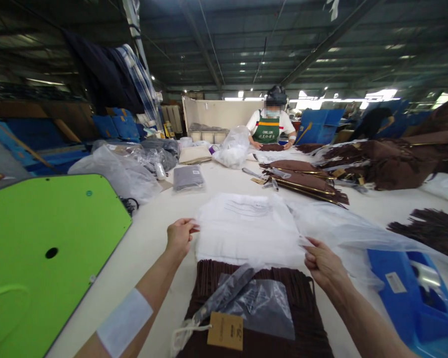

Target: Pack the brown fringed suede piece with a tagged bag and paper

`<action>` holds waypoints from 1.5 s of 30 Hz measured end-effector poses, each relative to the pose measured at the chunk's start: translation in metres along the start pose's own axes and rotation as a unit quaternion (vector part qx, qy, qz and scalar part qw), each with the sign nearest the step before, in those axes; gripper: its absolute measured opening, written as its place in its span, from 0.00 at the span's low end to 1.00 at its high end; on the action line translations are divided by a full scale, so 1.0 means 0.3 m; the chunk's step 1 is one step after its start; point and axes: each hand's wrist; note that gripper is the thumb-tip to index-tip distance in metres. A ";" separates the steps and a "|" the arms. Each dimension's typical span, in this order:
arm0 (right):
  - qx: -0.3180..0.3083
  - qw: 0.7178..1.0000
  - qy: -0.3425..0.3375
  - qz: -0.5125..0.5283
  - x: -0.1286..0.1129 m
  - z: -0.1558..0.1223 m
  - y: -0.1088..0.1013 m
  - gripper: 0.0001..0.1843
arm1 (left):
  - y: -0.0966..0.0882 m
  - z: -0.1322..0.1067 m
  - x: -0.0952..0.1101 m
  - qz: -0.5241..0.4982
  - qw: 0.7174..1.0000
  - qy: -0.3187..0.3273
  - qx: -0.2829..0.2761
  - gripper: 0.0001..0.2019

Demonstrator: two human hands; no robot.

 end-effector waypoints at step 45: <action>0.074 0.970 0.082 -0.218 0.074 -0.253 -0.131 0.25 | -0.097 -0.299 -0.183 0.095 0.995 -0.033 -0.003 0.22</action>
Point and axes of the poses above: each hand's wrist, its own z-axis towards the middle knuckle, its own y-axis out of the palm, x = y × z, and after that the axes turned 11 degrees about x, right-handed
